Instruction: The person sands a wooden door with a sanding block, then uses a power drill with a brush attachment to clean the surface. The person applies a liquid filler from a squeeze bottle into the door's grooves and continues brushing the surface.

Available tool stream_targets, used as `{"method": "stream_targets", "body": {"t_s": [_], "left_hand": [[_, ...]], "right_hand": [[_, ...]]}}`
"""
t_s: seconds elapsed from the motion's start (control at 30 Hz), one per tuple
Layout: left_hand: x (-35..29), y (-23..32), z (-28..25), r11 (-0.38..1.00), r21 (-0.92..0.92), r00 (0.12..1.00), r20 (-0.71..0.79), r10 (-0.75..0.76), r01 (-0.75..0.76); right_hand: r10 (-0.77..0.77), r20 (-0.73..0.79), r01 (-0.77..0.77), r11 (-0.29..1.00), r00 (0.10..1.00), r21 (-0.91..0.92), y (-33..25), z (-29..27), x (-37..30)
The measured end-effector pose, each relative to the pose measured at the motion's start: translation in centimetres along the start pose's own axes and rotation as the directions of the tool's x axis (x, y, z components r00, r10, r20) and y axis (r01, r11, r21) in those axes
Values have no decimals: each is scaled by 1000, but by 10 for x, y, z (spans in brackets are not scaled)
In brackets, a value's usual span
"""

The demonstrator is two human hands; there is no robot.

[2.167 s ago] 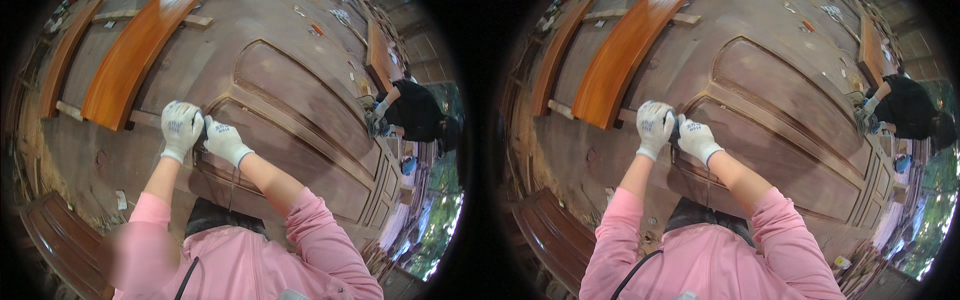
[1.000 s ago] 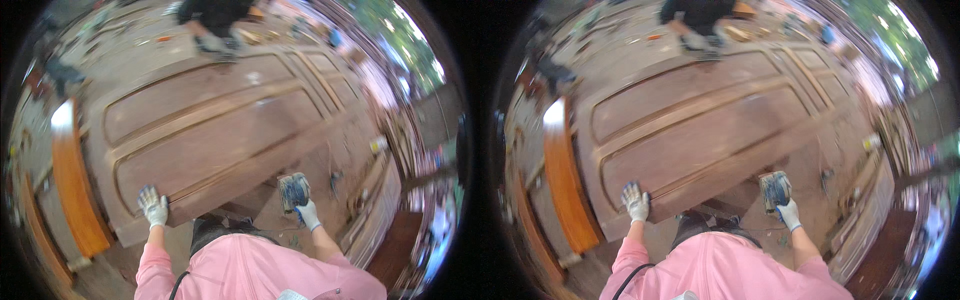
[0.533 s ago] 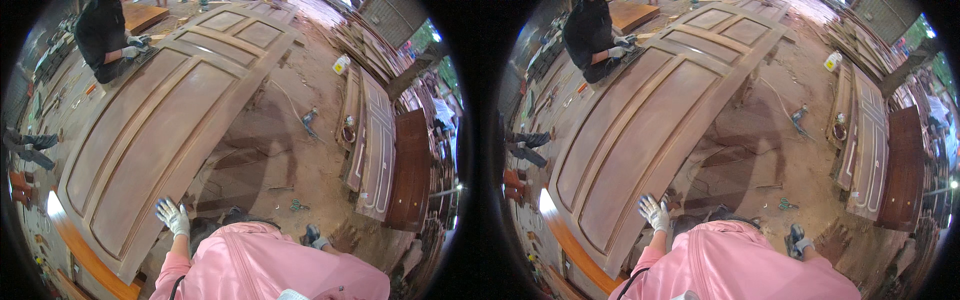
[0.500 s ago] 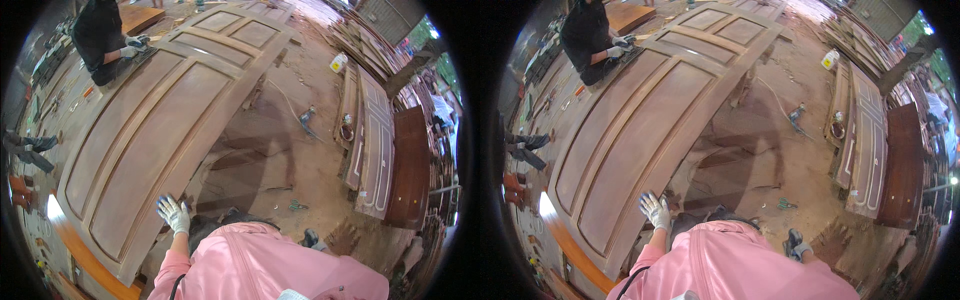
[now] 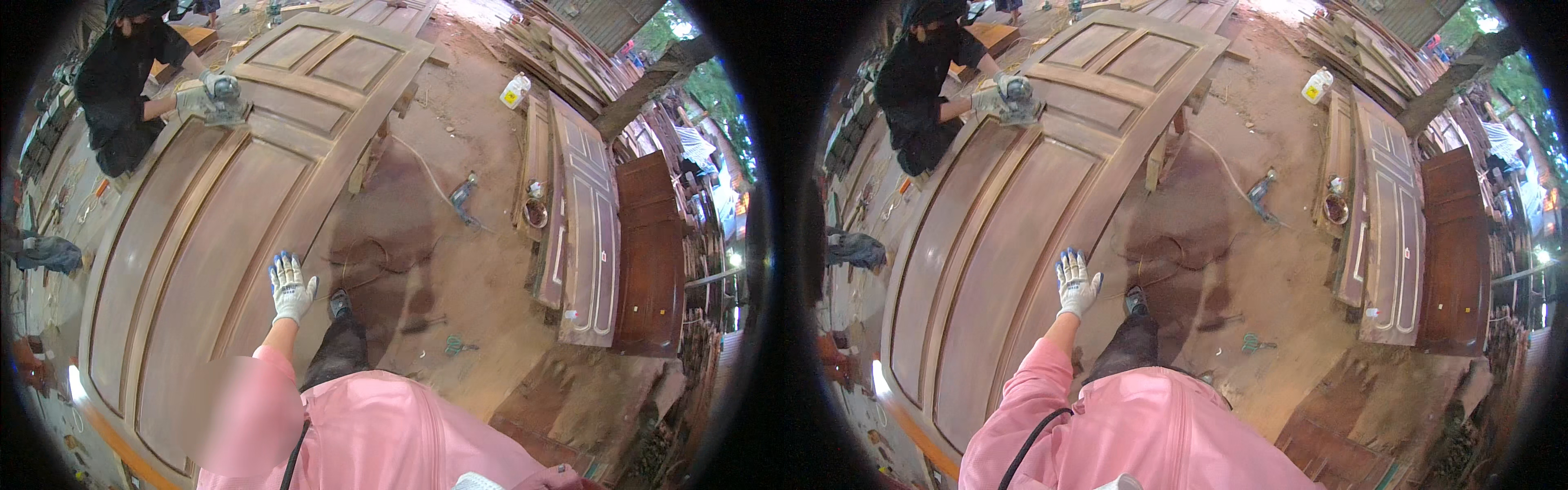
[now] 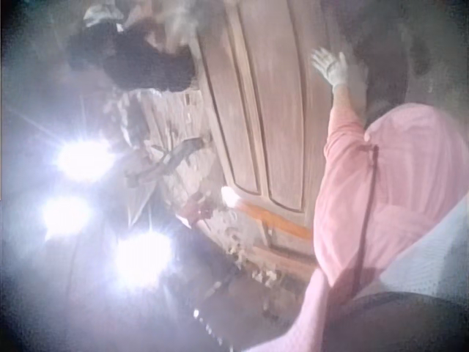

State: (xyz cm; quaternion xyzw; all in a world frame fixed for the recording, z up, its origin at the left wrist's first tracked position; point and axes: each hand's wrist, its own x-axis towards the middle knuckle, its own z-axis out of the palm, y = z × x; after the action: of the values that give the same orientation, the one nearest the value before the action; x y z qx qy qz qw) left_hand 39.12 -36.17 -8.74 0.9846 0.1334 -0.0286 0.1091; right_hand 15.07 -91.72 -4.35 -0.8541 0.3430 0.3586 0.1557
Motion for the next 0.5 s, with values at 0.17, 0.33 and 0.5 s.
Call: {"method": "stream_targets", "body": {"t_s": [0.17,0.33,0.5], "left_hand": [[83,26,-5,988,-34,988,29,149,-148],[166,54,-8,965,-61,960,106,259,-254],[241,87,-6,933,-150,924,159,349,-327]], "right_hand": [[38,-30,-38,999,999,5,-70,-40,18],[75,-56,-75,997,996,2,-136,-85,28],[118,-74,-116,993,990,25,-184,-127,35]]}}
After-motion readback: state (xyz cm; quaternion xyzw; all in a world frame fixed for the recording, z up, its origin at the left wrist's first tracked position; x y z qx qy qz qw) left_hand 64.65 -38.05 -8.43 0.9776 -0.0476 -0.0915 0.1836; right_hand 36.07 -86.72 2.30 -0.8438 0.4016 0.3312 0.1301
